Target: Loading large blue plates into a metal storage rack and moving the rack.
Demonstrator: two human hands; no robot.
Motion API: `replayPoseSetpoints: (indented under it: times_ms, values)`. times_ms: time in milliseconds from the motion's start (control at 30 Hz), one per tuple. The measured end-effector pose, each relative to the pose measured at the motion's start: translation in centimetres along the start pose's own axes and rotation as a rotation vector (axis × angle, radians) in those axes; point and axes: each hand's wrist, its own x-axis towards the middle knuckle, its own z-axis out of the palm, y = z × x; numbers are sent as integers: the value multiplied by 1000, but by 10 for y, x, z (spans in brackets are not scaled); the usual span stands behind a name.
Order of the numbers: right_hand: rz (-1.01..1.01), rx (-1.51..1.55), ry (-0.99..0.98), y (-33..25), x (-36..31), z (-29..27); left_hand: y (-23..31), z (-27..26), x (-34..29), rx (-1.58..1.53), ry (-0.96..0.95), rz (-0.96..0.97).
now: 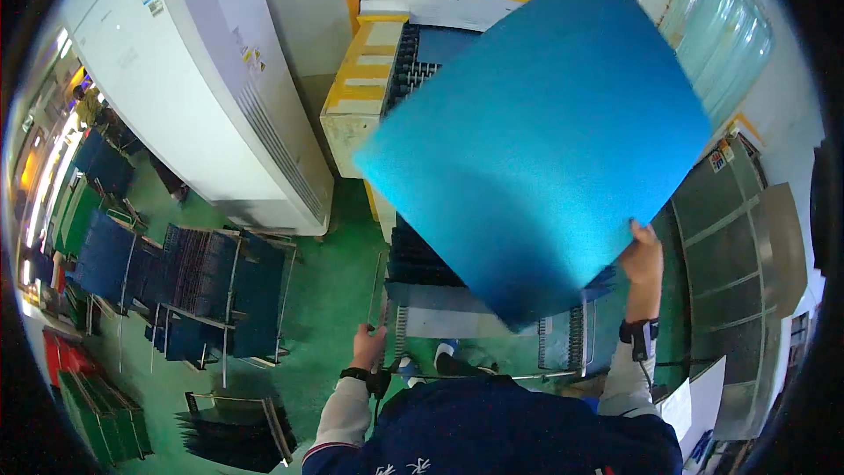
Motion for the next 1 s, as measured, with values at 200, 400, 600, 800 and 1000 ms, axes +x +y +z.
replayPoseSetpoints:
  times_ms: [200,400,600,800,1000]
  values:
    - [212,225,23,79,49,-6,-41,11,25,6,2,-26]
    - [387,219,82,145,87,2,-26,8,17,82,39,33]
    - [500,263,94,159,98,40,-40,8,21,5,-13,4]
    - [487,288,93,164,115,46,-23,6,15,76,13,-5]
    - [445,323,84,174,143,46,-21,5,15,52,12,15]
